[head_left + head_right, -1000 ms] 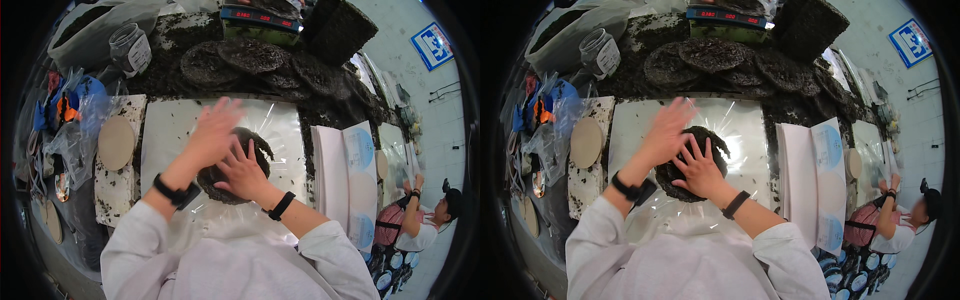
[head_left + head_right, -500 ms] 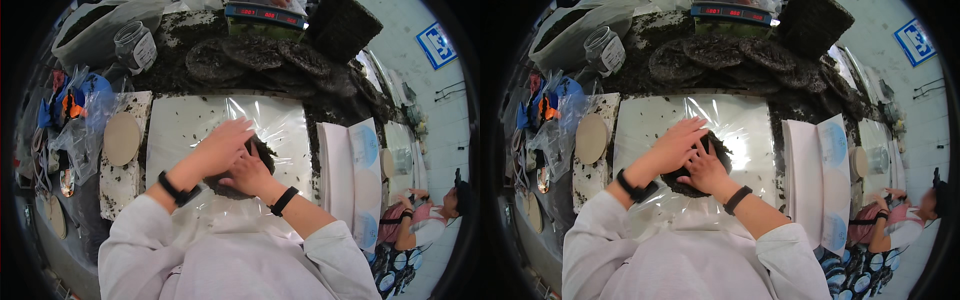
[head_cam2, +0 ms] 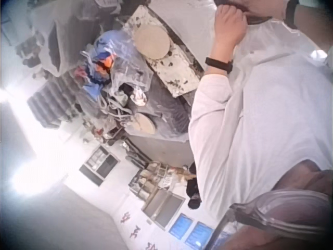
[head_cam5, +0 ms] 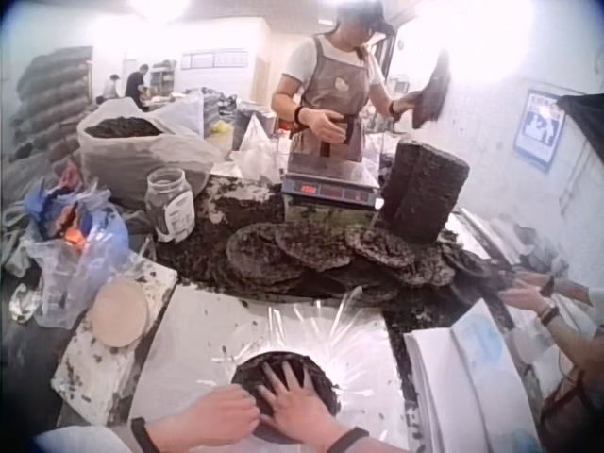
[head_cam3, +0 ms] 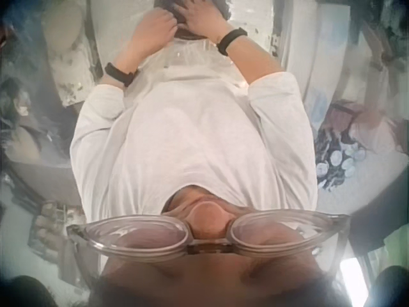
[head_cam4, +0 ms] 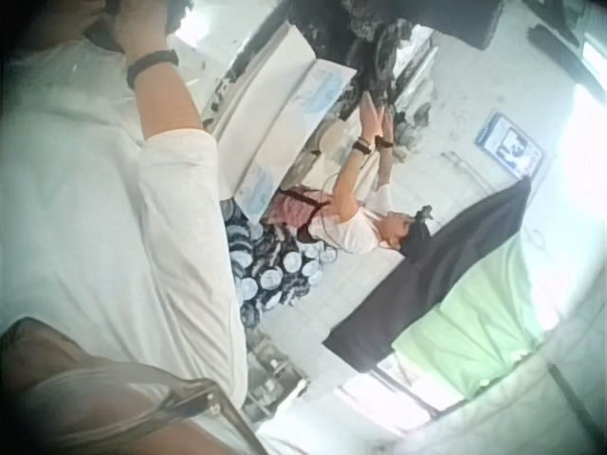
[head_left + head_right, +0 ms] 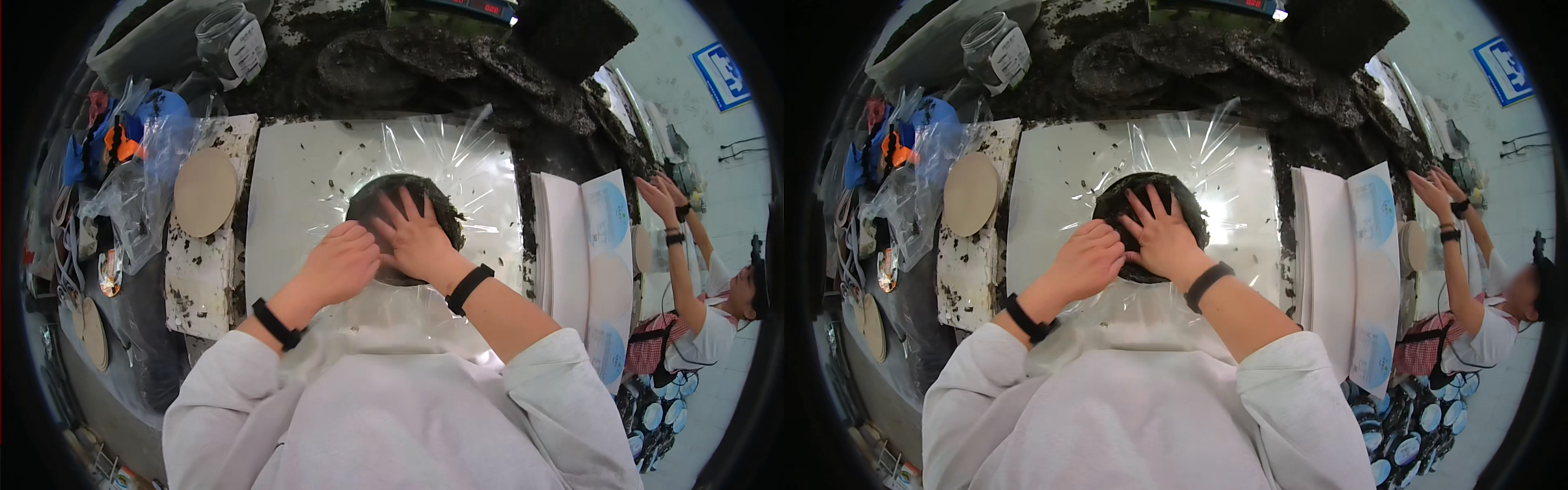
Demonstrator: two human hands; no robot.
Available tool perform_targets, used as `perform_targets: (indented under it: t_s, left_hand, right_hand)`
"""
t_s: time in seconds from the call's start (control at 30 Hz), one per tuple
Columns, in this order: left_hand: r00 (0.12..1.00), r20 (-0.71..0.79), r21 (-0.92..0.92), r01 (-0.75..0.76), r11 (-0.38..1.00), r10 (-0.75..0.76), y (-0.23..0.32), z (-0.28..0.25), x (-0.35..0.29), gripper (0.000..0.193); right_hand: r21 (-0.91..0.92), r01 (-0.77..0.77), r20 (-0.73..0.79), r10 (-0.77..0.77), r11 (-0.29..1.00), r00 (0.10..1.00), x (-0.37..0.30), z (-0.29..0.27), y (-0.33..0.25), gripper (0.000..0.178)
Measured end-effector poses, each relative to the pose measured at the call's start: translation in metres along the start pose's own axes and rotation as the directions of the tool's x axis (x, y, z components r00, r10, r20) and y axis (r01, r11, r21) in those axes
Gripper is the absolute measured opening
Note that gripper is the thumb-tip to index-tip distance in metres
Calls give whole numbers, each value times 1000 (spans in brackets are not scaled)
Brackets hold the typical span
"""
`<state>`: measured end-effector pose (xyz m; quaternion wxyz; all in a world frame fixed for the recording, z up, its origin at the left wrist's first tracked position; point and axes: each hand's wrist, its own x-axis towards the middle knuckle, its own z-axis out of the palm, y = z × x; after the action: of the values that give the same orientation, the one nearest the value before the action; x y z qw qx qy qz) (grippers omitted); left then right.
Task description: The person places a metal ring on a sheet of plastic, inserts a dark circular tea cake into the ring, wraps the plastic around the cake, and presses a paper label onto the top of the wrapped cake.
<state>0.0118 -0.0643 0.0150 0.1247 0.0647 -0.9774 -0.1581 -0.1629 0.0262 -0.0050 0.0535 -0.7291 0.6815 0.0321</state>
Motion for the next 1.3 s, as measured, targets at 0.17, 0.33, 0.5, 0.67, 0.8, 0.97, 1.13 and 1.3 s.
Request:
perform_targets:
  t_s: [0.17,0.33,0.5,0.67,0.8,0.97,1.13,1.3]
  left_hand:
    - [990,-113,11,88,996,-87,26,-48,-12,37]
    - [480,-40,-430,783,449,-876,6,-12,-115,59]
    - [604,96,-872,434,225,-791,29,-126,-131,77]
    - [943,1,-91,332,939,-334,41,14,-144,106]
    - [784,-48,-899,235,369,-618,52,40,-18,113]
    - [983,107,-665,184,724,-151,60,5,28,47]
    - [950,-152,-320,213,923,-272,60,50,41,11]
    - [940,103,-184,339,923,-325,51,53,37,16]
  right_hand:
    - [-96,-9,51,14,995,999,-2,8,1,72]
    - [-146,6,4,-5,989,1000,-6,5,-6,72]
    - [-112,52,40,-48,992,998,-52,5,-17,71]
    - [-82,45,37,-42,996,998,-63,4,-31,71]
    - [-52,79,-13,-79,996,997,-68,23,-25,70]
    - [961,-151,96,236,230,967,-70,64,-18,48]
    - [733,-36,20,32,680,999,-76,27,-18,29]
    - [268,205,135,-248,941,959,-103,-46,-3,21]
